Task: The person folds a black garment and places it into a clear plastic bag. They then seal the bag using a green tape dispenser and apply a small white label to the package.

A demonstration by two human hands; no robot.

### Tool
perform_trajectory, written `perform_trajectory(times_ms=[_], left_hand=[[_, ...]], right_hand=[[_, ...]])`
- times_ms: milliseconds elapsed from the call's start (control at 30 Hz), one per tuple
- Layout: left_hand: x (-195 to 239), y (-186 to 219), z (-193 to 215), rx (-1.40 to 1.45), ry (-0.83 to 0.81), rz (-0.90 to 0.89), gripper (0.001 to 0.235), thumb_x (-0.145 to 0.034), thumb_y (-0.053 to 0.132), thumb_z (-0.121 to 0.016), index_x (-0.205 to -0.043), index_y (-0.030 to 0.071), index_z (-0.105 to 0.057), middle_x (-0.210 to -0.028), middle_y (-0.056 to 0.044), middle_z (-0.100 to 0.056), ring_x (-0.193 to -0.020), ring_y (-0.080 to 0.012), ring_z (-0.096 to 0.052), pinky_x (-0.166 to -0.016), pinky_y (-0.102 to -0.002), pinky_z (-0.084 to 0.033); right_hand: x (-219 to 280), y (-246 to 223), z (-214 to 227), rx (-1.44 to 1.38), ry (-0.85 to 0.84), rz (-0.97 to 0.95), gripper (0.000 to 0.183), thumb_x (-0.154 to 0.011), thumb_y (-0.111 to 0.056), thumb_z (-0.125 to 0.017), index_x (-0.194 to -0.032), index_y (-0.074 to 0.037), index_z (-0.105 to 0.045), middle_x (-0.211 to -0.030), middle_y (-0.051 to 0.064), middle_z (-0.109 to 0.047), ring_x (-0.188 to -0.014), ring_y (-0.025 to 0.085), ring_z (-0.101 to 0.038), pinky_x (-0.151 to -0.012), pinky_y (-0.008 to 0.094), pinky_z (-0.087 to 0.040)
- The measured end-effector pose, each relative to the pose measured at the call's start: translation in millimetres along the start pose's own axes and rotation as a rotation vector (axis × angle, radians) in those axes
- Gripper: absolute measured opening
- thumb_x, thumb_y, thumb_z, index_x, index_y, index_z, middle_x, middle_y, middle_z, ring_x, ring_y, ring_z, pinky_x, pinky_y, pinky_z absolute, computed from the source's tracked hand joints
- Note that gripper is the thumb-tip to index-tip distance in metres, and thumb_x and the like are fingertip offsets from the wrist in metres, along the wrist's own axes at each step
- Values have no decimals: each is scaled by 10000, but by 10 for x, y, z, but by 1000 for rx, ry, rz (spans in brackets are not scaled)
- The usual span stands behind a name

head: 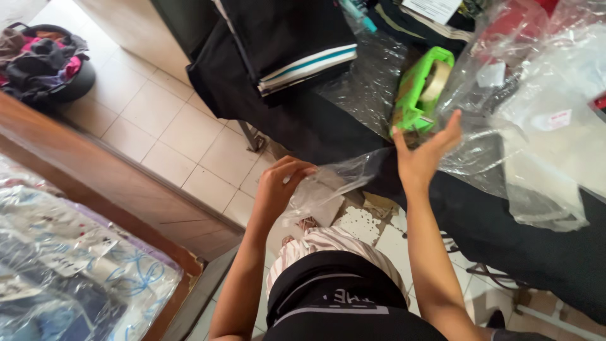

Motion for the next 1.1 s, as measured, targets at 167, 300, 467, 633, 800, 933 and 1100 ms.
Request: perform_trajectory(times_ms=[167,300,467,633,800,933,1100], left_hand=[[-64,249,-153,-28,-22,-219,168,-846,157,-801,-1010,121,-814,-1150,-43,-695,-1005,-208,-662,-825,-338,-557],[-93,289,-116,-113,20,-236,183,-793,176,-841,-975,160,-840,-1189,-20,-697,-1096,-220,-615,-892,-355,-521],[-92,292,-28,-69,53,-223,185,-821,169,-832,-1006,173,-835,-1174,-14,-698,-1092,-207,-634,-884,-342,-517],[-92,209,67,-74,79,-190,181,-850,155,-817,-1028,183,-834,-1162,-14,-697,-1046,-182,-650,-850,-327,-532],[15,162,228,-109,19,-189,148,-890,175,-788,-1033,183,-825,-1170,-16,-749,-989,-180,-725,-827,-311,-584],[205,-180,269,-114,-86,75,172,-914,167,-771,-1075,120,-810,-1084,-34,-792,-929,-213,-746,-820,-336,-570],[366,-526,582,-74,105,236,411,-818,224,-828,-1198,91,-744,-1082,-66,-795,-954,-196,-761,-840,-340,-567]], right_hand=[[-116,546,-118,-25,-77,-35,1139,-899,-5,-876,-1690,-74,-59,-1634,243,-271,-1522,432,-347,-1284,486,-315],[-344,823,56,-1,-73,-81,1166,-887,59,-871,-1708,-89,-56,-1665,237,-253,-1570,428,-314,-1322,487,-310],[-265,146,234,-25,-77,83,910,-1015,-79,-865,-1651,-59,-215,-1665,290,-161,-1560,458,-218,-1301,510,-270],[351,-992,-340,-373,-707,361,268,-848,-153,-806,-1107,-110,-752,-1201,38,-691,-1226,245,-618,-1062,393,-443],[345,-1374,-486,-274,-673,573,219,-866,-37,-750,-1062,-135,-742,-1015,-17,-731,-943,196,-694,-911,365,-517],[369,-1541,-518,-294,-604,722,173,-870,-26,-762,-1011,-117,-719,-971,-15,-760,-857,203,-703,-835,357,-531],[567,-1727,-626,-356,-647,881,225,-864,-45,-758,-1049,-170,-728,-1035,-19,-765,-1018,213,-730,-919,341,-578]])
Point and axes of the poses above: each hand's wrist, its own x-axis away from the middle knuckle, its own z-axis out of the back of the hand, y = z × x, the point moved 10 cm from there along -x, towards the middle knuckle
